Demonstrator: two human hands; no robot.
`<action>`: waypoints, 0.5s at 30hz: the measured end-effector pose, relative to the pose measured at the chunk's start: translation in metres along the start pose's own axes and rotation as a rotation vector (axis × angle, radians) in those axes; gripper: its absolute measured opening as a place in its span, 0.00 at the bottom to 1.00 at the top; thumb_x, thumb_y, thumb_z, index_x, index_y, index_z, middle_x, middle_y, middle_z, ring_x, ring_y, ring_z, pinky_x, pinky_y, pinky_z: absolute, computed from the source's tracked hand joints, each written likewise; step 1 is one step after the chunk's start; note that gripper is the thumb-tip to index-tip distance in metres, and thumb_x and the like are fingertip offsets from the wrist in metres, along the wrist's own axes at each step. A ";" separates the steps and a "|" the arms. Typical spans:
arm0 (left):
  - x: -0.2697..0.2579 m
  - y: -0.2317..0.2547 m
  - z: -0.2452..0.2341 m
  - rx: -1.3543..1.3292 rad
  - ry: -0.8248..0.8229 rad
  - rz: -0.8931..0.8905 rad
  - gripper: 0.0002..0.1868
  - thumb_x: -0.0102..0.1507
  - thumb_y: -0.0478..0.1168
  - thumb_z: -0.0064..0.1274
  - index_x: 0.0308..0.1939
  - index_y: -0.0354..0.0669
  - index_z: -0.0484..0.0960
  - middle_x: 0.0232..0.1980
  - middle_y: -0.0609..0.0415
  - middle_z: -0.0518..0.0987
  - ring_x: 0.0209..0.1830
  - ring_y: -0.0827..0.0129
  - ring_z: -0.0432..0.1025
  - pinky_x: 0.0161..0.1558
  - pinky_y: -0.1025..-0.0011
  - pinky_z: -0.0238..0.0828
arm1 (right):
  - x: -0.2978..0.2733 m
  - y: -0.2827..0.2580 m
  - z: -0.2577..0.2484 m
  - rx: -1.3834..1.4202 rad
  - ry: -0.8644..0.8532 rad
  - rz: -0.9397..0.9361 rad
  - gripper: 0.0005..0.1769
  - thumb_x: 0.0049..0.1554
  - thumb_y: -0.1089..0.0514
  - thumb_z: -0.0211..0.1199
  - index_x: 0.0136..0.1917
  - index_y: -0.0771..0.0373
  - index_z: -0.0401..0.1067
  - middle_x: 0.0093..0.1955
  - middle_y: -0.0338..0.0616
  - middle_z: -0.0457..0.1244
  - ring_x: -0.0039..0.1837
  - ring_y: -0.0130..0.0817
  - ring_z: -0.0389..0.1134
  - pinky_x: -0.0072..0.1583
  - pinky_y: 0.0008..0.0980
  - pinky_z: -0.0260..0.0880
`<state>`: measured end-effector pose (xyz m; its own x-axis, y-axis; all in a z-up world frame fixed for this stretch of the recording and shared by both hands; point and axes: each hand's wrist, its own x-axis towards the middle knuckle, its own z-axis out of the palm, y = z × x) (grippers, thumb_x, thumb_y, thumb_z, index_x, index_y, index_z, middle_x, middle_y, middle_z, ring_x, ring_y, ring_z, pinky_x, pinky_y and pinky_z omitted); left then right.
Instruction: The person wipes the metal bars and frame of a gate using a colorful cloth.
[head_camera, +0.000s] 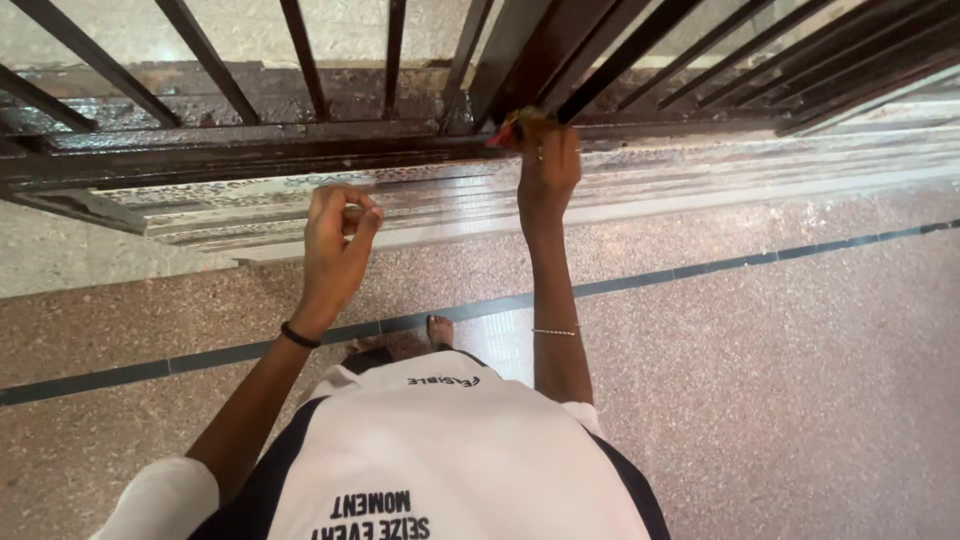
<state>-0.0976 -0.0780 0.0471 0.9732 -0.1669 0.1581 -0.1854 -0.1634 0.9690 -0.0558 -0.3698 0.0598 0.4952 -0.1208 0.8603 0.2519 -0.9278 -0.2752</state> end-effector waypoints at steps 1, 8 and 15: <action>0.001 -0.002 0.005 -0.005 -0.030 -0.029 0.08 0.71 0.36 0.53 0.50 0.35 0.75 0.56 0.50 0.70 0.44 0.71 0.78 0.40 0.74 0.79 | -0.006 -0.001 -0.005 0.001 -0.056 0.013 0.04 0.64 0.64 0.66 0.53 0.64 0.74 0.52 0.44 0.66 0.50 0.34 0.71 0.46 0.31 0.75; 0.045 0.065 0.047 -0.063 -0.145 0.399 0.09 0.73 0.35 0.53 0.55 0.36 0.78 0.58 0.48 0.75 0.49 0.66 0.79 0.48 0.72 0.82 | 0.064 0.007 -0.015 -0.258 0.095 -0.183 0.08 0.61 0.61 0.73 0.53 0.61 0.79 0.47 0.43 0.66 0.45 0.32 0.67 0.38 0.28 0.68; 0.076 0.105 0.060 0.033 0.079 0.498 0.06 0.75 0.31 0.51 0.55 0.34 0.79 0.49 0.46 0.80 0.43 0.71 0.78 0.40 0.71 0.78 | 0.079 0.018 0.004 -0.109 0.282 -0.242 0.08 0.61 0.62 0.66 0.54 0.63 0.76 0.49 0.45 0.63 0.51 0.37 0.68 0.53 0.44 0.75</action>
<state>-0.0515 -0.1661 0.1493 0.7727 -0.1585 0.6147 -0.6326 -0.1132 0.7661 -0.0087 -0.3943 0.1214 0.1801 0.0279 0.9833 0.2365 -0.9715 -0.0158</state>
